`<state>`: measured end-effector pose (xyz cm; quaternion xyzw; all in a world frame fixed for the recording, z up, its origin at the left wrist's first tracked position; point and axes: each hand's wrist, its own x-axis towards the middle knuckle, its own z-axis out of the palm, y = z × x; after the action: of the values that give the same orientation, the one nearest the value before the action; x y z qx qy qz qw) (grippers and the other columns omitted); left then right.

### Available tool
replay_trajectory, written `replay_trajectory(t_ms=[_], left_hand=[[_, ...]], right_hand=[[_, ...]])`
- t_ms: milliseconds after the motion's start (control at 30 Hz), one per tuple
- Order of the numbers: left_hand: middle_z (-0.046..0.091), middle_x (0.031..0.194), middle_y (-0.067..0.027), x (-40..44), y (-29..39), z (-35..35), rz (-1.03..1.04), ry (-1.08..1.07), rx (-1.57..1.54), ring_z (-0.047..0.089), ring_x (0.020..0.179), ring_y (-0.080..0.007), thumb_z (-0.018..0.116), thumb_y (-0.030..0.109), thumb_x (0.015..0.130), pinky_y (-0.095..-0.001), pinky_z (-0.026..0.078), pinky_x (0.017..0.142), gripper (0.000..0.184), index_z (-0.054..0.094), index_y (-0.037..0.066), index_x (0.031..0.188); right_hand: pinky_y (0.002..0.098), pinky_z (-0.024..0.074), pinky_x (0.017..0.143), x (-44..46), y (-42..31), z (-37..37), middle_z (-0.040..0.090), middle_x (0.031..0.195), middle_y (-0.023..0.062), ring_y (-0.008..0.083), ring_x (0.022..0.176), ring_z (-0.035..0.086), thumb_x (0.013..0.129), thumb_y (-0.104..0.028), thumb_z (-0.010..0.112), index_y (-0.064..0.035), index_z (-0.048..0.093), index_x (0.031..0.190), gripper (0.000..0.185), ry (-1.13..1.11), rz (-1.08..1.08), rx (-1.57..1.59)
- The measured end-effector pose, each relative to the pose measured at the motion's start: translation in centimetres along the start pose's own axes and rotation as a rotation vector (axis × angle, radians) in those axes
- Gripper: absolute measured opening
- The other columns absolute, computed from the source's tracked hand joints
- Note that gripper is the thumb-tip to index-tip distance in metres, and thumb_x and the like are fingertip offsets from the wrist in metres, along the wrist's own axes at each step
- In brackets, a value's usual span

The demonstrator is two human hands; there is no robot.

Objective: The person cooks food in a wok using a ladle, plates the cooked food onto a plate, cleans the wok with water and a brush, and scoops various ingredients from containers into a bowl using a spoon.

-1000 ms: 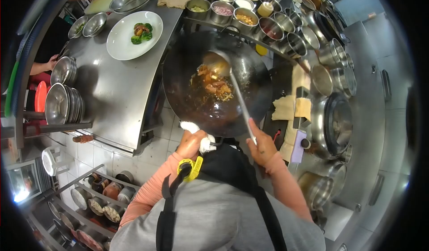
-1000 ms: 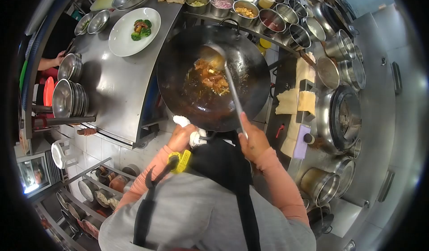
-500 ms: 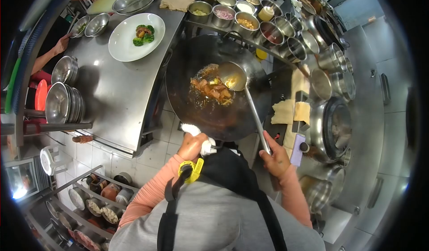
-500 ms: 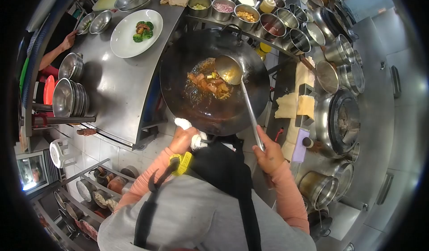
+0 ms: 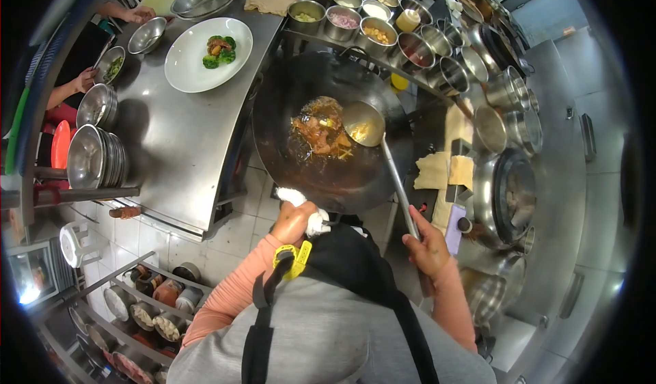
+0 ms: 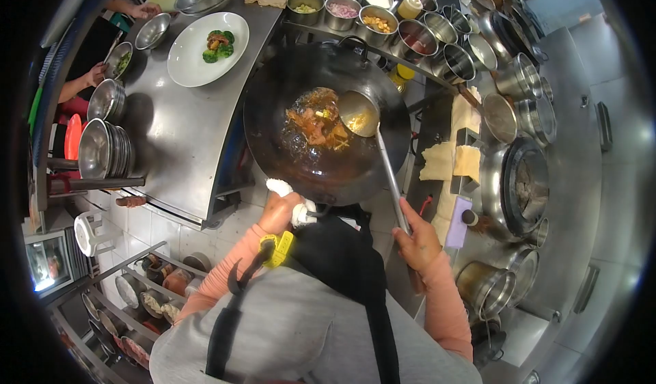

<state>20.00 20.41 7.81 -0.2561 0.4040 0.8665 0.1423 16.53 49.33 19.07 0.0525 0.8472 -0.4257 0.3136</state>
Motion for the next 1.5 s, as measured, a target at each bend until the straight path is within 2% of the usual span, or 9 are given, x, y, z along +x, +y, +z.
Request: replay_trajectory(t_ms=[100, 400, 500, 600, 867, 1033, 1200, 1300, 1500], left_hand=[[0.064, 0.091, -0.0096, 0.1, 0.0, 0.5, 0.074, 0.000, -0.047, 0.062, 0.077, -0.0161, 0.049, -0.001, 0.085, -0.0282, 0.049, 0.066, 0.020, 0.062, -0.009, 0.098], [0.064, 0.092, -0.0086, 0.5, -0.8, -0.3, 0.017, -0.001, -0.036, 0.062, 0.079, -0.0172, 0.049, 0.001, 0.081, -0.0299, 0.049, 0.067, 0.024, 0.060, -0.004, 0.102], [0.064, 0.085, -0.0115, 0.1, -0.3, 0.5, 0.000, 0.061, -0.119, 0.062, 0.071, -0.0166, 0.050, -0.001, 0.084, -0.0295, 0.049, 0.061, 0.016, 0.061, -0.011, 0.090], [0.063, 0.089, -0.0080, 0.8, -1.5, -0.8, -0.034, 0.001, -0.056, 0.062, 0.076, -0.0166, 0.050, 0.001, 0.082, -0.0296, 0.049, 0.065, 0.024, 0.060, -0.004, 0.103], [0.062, 0.076, -0.0075, 0.5, -1.5, -0.5, -0.033, 0.043, -0.066, 0.060, 0.065, -0.0157, 0.053, 0.004, 0.082, -0.0299, 0.047, 0.057, 0.011, 0.061, -0.002, 0.085], [0.062, 0.076, -0.0076, 0.3, -1.3, -0.7, -0.071, 0.038, -0.098, 0.061, 0.066, -0.0162, 0.053, 0.004, 0.082, -0.0304, 0.047, 0.057, 0.011, 0.062, -0.002, 0.084], [0.063, 0.081, -0.0077, 0.2, -1.8, -1.2, -0.019, 0.020, -0.029, 0.060, 0.068, -0.0160, 0.053, 0.005, 0.081, -0.0301, 0.047, 0.059, 0.016, 0.063, -0.003, 0.091], [0.057, 0.070, -0.0054, -0.4, -1.4, -0.7, 0.000, 0.026, -0.141, 0.056, 0.060, -0.0144, 0.055, 0.000, 0.082, -0.0309, 0.042, 0.051, 0.009, 0.058, 0.000, 0.074], [0.061, 0.075, -0.0065, -0.2, -3.2, -1.3, 0.029, 0.025, -0.100, 0.057, 0.065, -0.0151, 0.056, 0.004, 0.082, -0.0314, 0.043, 0.056, 0.010, 0.063, -0.003, 0.081]], right_hand=[[0.0247, 0.0458, 0.052, 0.5, 1.1, 0.7, 0.057, 0.073, 0.0035, 0.0096, 0.052, 0.053, 0.088, -0.007, 0.059, -0.0081, 0.037, 0.149, 0.065, -0.026, -0.014, -0.060], [0.0233, 0.0434, 0.049, -1.3, -1.1, 0.7, 0.058, 0.081, 0.0045, 0.0087, 0.053, 0.051, 0.089, -0.001, 0.057, -0.0077, 0.033, 0.150, 0.066, -0.202, 0.088, 0.107], [0.0228, 0.0426, 0.048, -1.6, -0.7, 1.2, 0.059, 0.083, 0.0047, 0.0085, 0.052, 0.051, 0.090, 0.001, 0.056, -0.0084, 0.033, 0.150, 0.065, -0.222, 0.098, 0.226], [0.0224, 0.0422, 0.047, -1.9, -1.1, 1.3, 0.060, 0.085, 0.0049, 0.0083, 0.052, 0.050, 0.090, 0.002, 0.055, -0.0095, 0.033, 0.150, 0.065, -0.287, 0.102, 0.259], [0.0225, 0.0445, 0.043, -2.1, -0.3, 0.2, 0.061, 0.085, 0.0095, 0.0097, 0.051, 0.053, 0.088, 0.003, 0.056, -0.0077, 0.034, 0.149, 0.066, -0.449, 0.189, 0.625], [0.0238, 0.0452, 0.039, -1.6, -0.4, -0.4, 0.062, 0.084, 0.0136, 0.0115, 0.048, 0.054, 0.088, 0.001, 0.058, -0.0055, 0.033, 0.149, 0.066, -0.519, 0.206, 0.795], [0.0248, 0.0440, 0.038, 0.2, -4.4, -0.3, 0.061, 0.082, 0.0135, 0.0127, 0.046, 0.052, 0.089, 0.000, 0.057, -0.0053, 0.032, 0.149, 0.065, -0.437, 0.059, 0.683], [0.0249, 0.0426, 0.036, 2.4, -8.4, 1.2, 0.059, 0.081, 0.0124, 0.0125, 0.045, 0.051, 0.089, 0.000, 0.056, -0.0041, 0.030, 0.150, 0.066, -0.386, -0.057, 0.616], [0.0252, 0.0436, 0.038, 11.7, -15.1, 7.3, 0.060, 0.082, 0.0106, 0.0117, 0.049, 0.054, 0.089, -0.004, 0.060, 0.0004, 0.027, 0.150, 0.070, -0.449, -0.342, 0.445]])
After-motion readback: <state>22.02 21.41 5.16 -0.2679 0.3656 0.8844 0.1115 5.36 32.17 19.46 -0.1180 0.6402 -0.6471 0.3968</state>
